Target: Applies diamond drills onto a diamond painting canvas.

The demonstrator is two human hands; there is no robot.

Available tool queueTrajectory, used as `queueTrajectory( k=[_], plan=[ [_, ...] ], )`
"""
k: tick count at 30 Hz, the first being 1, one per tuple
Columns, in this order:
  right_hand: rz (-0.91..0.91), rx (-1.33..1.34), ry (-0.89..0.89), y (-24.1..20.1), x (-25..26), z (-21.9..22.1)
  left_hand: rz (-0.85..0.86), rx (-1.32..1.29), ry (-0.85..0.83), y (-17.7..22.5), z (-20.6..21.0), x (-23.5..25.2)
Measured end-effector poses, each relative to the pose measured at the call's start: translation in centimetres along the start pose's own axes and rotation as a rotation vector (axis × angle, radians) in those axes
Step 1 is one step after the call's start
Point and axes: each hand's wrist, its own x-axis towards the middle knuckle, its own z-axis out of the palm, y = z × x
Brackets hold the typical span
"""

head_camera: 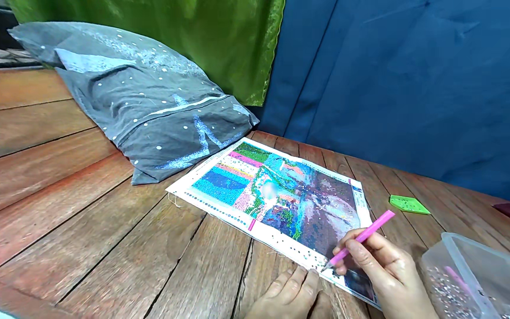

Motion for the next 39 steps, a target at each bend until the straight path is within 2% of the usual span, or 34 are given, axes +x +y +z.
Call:
queueTrajectory(
  k=[7, 13, 18, 22, 32, 39],
  plan=[
    [-0.082, -0.075, -0.044, 0.0, -0.2, 0.0, 0.001, 0.017, -0.002, 0.1, 0.0, 0.0],
    [-0.353, -0.258, -0.118, 0.7, -0.1, -0.5, 0.009, 0.028, 0.002, 0.0, 0.1, 0.0],
    [-0.461, -0.311, -0.139, 0.8, -0.1, -0.3, 0.014, 0.035, -0.004, 0.0, 0.1, 0.1],
    [-0.424, -0.289, -0.098, 1.0, -0.1, -0.3, 0.007, 0.029, 0.004, 0.1, 0.0, 0.0],
    [-0.192, -0.071, -0.027, 0.2, -0.1, -0.3, -0.001, 0.020, -0.010, 0.1, 0.0, 0.0],
    [-0.186, -0.124, -0.051, 0.3, -0.2, -0.2, 0.002, 0.006, -0.011, 0.1, -0.1, 0.0]
  ],
)
